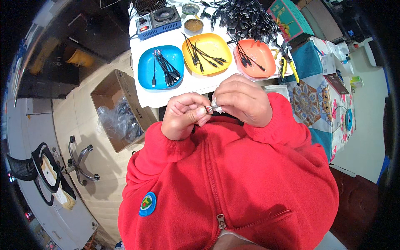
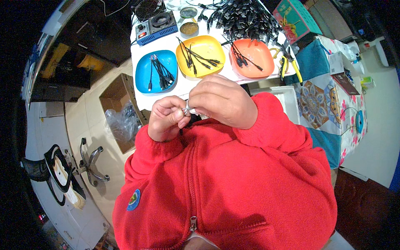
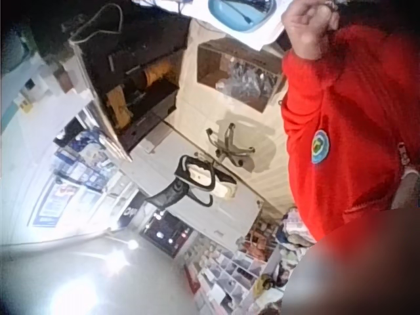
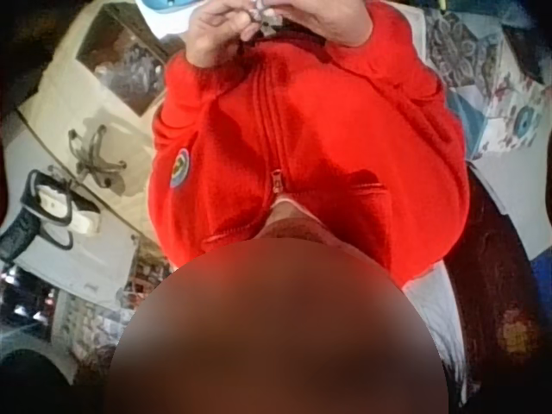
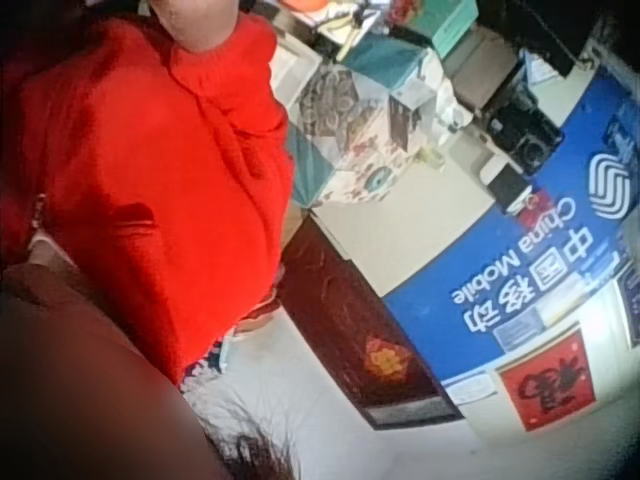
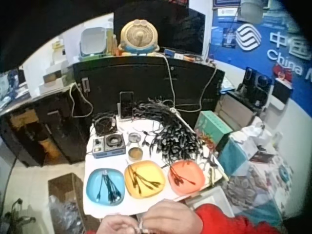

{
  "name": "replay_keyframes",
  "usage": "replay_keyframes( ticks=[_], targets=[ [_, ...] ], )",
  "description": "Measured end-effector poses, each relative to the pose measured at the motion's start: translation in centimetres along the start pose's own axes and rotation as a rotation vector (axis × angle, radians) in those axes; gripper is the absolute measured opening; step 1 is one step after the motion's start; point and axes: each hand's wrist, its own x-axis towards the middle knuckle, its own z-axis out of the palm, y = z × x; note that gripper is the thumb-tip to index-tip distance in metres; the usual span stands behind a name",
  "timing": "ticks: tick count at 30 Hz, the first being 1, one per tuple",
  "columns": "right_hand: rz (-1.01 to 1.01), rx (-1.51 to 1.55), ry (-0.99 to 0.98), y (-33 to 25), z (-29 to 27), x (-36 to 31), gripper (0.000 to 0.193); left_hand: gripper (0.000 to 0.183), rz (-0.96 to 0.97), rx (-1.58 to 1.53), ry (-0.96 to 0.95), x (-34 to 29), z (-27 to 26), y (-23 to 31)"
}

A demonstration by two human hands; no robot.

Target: The person repeatedly picks black cables from a pile, wipes the connector ends with a white cloth, and places them into colored trays. The person also uses a small tool to adjust the connector tips before placing them in the trays.

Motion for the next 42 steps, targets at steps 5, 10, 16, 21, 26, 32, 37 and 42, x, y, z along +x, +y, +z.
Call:
replay_keyframes(
  ticks=[5,10,16,21,26,32,37,42],
  targets=[
    [0.327,0.341,-0.152,0.0,-0.4,-0.8,0.014,0.009,0.034,0.463,0.003,0.3,0.2,0.9],
    [1.036,1.508,-0.128,0.6,0.4,-2.1,0.013,0.012,0.522,1.325,-0.164,1.3,0.1,1.7],
    [0.707,0.653,0.024,-0.8,0.3,-2.1,0.014,0.008,0.233,0.760,0.054,0.1,0.2,0.6],
    [0.220,-0.123,-0.031,-1.9,-0.1,-1.2,0.024,0.007,0.181,0.567,0.091,0.1,0.4,-0.3],
    [0.842,0.573,-0.053,-2.6,0.1,-1.6,0.013,0.008,0.328,1.038,0.053,-0.3,0.5,-0.2],
    [0.768,0.886,0.004,-1.6,-0.3,-1.7,0.012,0.011,0.020,0.052,-0.024,0.1,0.1,-0.5],
    [0.165,0.235,0.001,-0.6,-0.7,-0.9,0.022,0.016,-0.155,-0.265,-0.058,0.3,0.2,-0.9],
    [-0.014,0.094,0.060,-0.8,-0.4,-0.4,0.024,0.015,-0.237,-0.336,-0.132,0.6,0.6,-0.8]
  ],
)
